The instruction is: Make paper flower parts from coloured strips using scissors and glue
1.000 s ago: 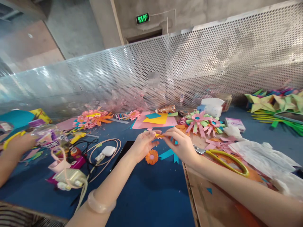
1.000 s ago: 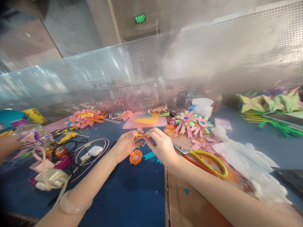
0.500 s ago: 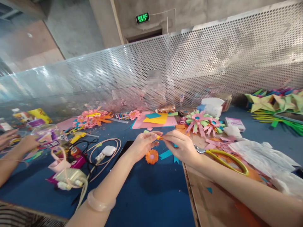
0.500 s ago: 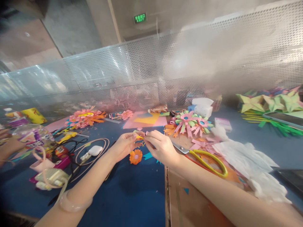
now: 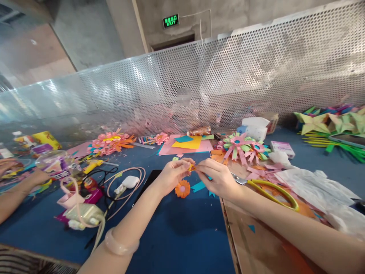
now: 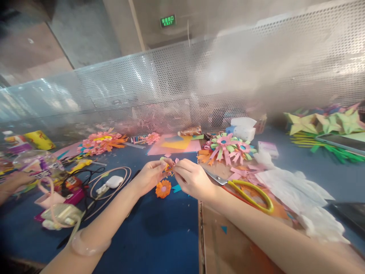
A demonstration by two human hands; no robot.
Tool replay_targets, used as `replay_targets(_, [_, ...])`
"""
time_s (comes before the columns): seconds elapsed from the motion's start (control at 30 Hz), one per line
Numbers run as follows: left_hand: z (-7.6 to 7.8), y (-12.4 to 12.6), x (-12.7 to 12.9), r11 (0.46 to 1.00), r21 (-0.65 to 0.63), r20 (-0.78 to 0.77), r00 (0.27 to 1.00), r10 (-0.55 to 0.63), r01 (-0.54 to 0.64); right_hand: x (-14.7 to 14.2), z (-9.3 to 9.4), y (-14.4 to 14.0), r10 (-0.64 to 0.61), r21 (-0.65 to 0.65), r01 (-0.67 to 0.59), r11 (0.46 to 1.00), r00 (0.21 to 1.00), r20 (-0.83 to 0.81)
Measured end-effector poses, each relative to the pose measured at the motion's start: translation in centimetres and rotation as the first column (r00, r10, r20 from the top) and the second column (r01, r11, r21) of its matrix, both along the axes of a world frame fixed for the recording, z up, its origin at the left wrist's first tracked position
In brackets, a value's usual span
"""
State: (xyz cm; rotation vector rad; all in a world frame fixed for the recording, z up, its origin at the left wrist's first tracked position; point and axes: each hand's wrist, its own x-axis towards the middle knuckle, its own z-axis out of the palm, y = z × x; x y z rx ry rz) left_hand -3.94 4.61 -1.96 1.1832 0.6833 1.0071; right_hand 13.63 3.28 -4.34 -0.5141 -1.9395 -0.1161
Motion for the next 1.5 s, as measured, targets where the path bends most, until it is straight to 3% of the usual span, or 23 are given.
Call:
replay_targets(0.27, [0.16, -0.37, 0.50, 0.998, 0.049, 0.029, 0.999, 0.035, -0.036, -0.08, 0.05, -0.14, -0.003, -0.009, 0.003, 1.000, 1.000, -0.004])
replay_targets(1.23, [-0.23, -0.08, 0.27, 0.996, -0.084, -0.007, 1.000, -0.010, 0.009, 0.05, -0.43, 0.12, -0.028, -0.042, 0.028, 0.999, 1.000, -0.013])
replay_targets(1.4, [0.18, -0.20, 0.64, 0.998, -0.063, -0.011, 1.000, 0.026, -0.026, 0.04, -0.41, 0.36, -0.052, -0.031, 0.053, 0.998, 0.998, 0.025])
replay_targets(1.5, [0.69, 0.16, 0.44, 0.994, -0.037, -0.021, 0.994, 0.104, -0.105, 0.22, -0.23, 0.64, -0.095, -0.012, 0.097, 0.995, 0.993, 0.072])
